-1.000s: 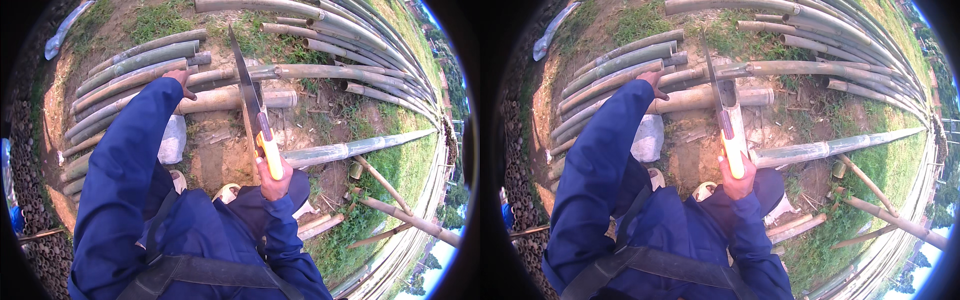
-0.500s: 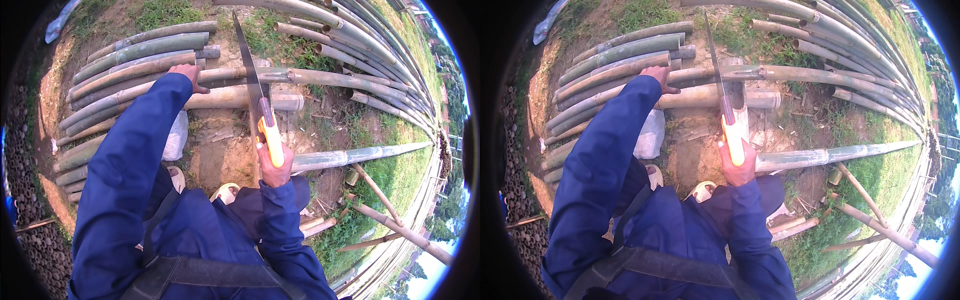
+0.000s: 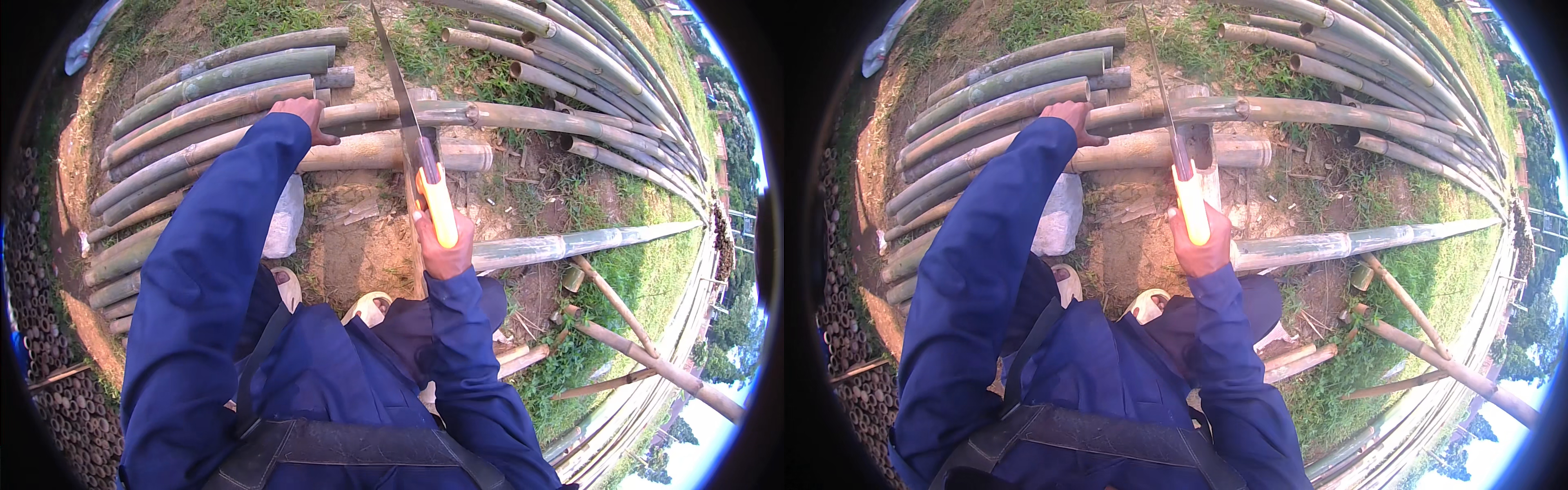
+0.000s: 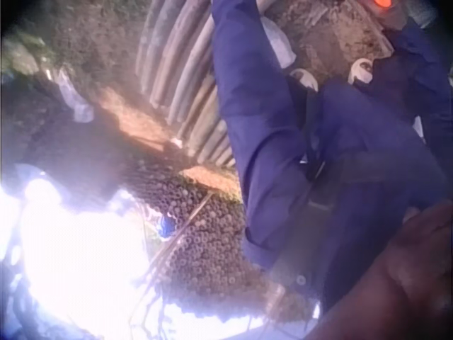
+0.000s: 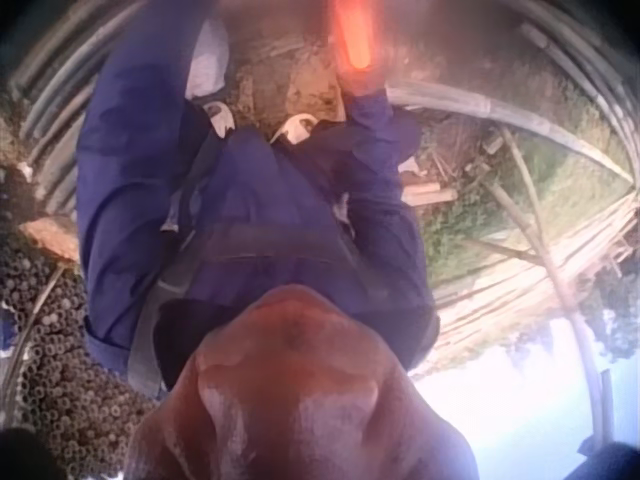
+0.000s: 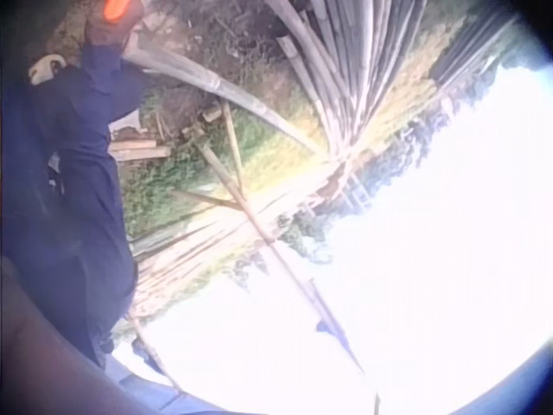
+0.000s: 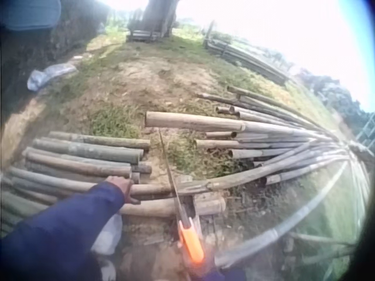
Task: The person uses a hand saw to cut bamboo poles into shorter sections. They position each pole on a wooden support, saw through it, then move the cut piece aside and repeat the process with additional poles.
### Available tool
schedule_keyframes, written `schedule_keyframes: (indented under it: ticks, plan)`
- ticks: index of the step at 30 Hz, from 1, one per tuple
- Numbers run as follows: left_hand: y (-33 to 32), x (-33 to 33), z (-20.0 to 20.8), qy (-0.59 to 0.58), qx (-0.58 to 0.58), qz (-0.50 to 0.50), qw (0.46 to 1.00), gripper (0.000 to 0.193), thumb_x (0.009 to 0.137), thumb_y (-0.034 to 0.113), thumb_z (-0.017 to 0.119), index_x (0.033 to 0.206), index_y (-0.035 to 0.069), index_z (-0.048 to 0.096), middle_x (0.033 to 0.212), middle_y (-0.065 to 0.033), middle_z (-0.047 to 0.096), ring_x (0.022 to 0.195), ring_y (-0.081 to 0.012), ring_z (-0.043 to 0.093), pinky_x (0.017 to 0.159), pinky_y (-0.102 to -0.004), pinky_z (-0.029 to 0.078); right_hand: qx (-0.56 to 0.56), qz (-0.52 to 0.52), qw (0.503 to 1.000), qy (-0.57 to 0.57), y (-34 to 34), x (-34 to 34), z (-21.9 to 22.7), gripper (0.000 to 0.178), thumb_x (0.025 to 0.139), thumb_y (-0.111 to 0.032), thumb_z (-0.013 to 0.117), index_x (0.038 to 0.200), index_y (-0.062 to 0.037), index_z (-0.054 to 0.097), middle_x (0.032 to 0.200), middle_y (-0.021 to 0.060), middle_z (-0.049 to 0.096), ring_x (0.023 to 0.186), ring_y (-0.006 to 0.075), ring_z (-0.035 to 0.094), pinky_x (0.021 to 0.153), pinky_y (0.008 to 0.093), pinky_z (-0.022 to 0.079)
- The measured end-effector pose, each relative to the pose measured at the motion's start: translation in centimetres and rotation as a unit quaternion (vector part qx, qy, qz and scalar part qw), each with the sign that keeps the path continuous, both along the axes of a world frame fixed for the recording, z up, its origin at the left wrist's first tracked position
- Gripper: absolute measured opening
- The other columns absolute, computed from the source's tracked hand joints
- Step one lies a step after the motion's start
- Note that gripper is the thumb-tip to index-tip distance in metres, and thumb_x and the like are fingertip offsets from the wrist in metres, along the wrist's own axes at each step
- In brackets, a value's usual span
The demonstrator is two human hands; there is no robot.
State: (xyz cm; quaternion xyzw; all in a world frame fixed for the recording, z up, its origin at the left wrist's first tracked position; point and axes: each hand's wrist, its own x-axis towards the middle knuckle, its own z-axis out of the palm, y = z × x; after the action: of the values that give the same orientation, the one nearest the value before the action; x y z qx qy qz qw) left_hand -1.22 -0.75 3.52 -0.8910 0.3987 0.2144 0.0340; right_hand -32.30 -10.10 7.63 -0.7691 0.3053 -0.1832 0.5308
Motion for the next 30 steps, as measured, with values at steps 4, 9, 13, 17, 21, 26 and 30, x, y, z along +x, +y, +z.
schedule_keyframes:
  ticks: [4, 9, 13, 17, 21, 26, 30]
  plan:
    - [0.1, 0.1, -0.2, 0.003, 0.012, -0.003, 1.000, 0.078, 0.072, 0.068, 0.077, 0.118, 0.006, 0.069, 0.113, -0.0179, 0.072, 0.109, -0.0356, 0.068, 0.095, -0.0463, 0.053, 0.012, 0.004, 1.000, 0.000, 1.0, -0.6, -0.4, 0.006, 0.089, -0.001, 0.070, 0.092, 0.0036, 0.067, 0.070, 0.0016, 0.060, 0.063, 0.0085, 0.054, 0.058, 0.0263, 0.044]
    - [0.9, 0.5, 0.1, 0.007, 0.013, 0.013, 1.000, 0.077, 0.071, 0.068, 0.077, 0.117, 0.006, 0.069, 0.113, -0.0182, 0.072, 0.109, -0.0357, 0.068, 0.095, -0.0459, 0.053, -0.050, -0.021, 0.998, 0.009, 6.2, -8.4, 1.8, 0.009, 0.086, 0.000, 0.068, 0.095, 0.0029, 0.068, 0.068, 0.0089, 0.063, 0.060, 0.0128, 0.057, 0.059, 0.0308, 0.049]
    - [0.3, 0.2, -0.2, -0.004, -0.006, 0.003, 1.000, 0.078, 0.072, 0.068, 0.077, 0.117, 0.006, 0.069, 0.112, -0.0181, 0.072, 0.108, -0.0357, 0.068, 0.096, -0.0461, 0.053, -0.044, -0.009, 0.999, 0.016, 2.6, -2.7, 0.0, 0.006, 0.088, -0.001, 0.069, 0.086, 0.0031, 0.065, 0.063, 0.0073, 0.059, 0.056, 0.0113, 0.052, 0.054, 0.0298, 0.045]
    - [0.0, 0.3, 0.2, -0.006, 0.018, -0.007, 1.000, 0.078, 0.072, 0.069, 0.076, 0.118, 0.006, 0.068, 0.112, -0.0176, 0.072, 0.108, -0.0355, 0.068, 0.096, -0.0466, 0.053, -0.015, 0.000, 0.999, -0.028, 0.4, 1.8, -0.4, 0.012, 0.089, -0.004, 0.070, 0.082, 0.0021, 0.062, 0.062, 0.0060, 0.056, 0.055, 0.0117, 0.048, 0.053, 0.0315, 0.042]
    - [0.7, 0.6, -0.2, 0.000, 0.014, 0.012, 1.000, 0.079, 0.071, 0.067, 0.077, 0.121, 0.007, 0.068, 0.110, -0.0188, 0.072, 0.107, -0.0359, 0.069, 0.095, -0.0466, 0.053, -0.046, -0.003, 0.999, 0.030, 5.1, -8.3, 1.4, 0.013, 0.087, -0.003, 0.070, 0.098, 0.0042, 0.068, 0.064, 0.0097, 0.060, 0.055, 0.0142, 0.054, 0.055, 0.0317, 0.046]
    - [0.9, 0.2, -0.4, 0.001, 0.013, 0.011, 1.000, 0.081, 0.071, 0.069, 0.077, 0.123, 0.007, 0.067, 0.110, -0.0190, 0.072, 0.107, -0.0363, 0.069, 0.095, -0.0466, 0.053, -0.028, 0.001, 0.999, 0.029, 4.4, -7.4, 1.7, 0.016, 0.086, -0.003, 0.070, 0.100, 0.0045, 0.069, 0.064, 0.0095, 0.061, 0.051, 0.0174, 0.056, 0.054, 0.0321, 0.047]
    - [-0.4, 0.3, -0.5, -0.019, -0.004, -0.012, 1.000, 0.078, 0.073, 0.067, 0.076, 0.117, 0.004, 0.069, 0.112, -0.0182, 0.072, 0.107, -0.0358, 0.069, 0.094, -0.0464, 0.054, -0.003, -0.002, 1.000, -0.030, -0.4, 2.6, -0.4, 0.017, 0.090, -0.005, 0.072, 0.079, 0.0007, 0.061, 0.065, -0.0004, 0.055, 0.059, 0.0079, 0.048, 0.054, 0.0286, 0.039]
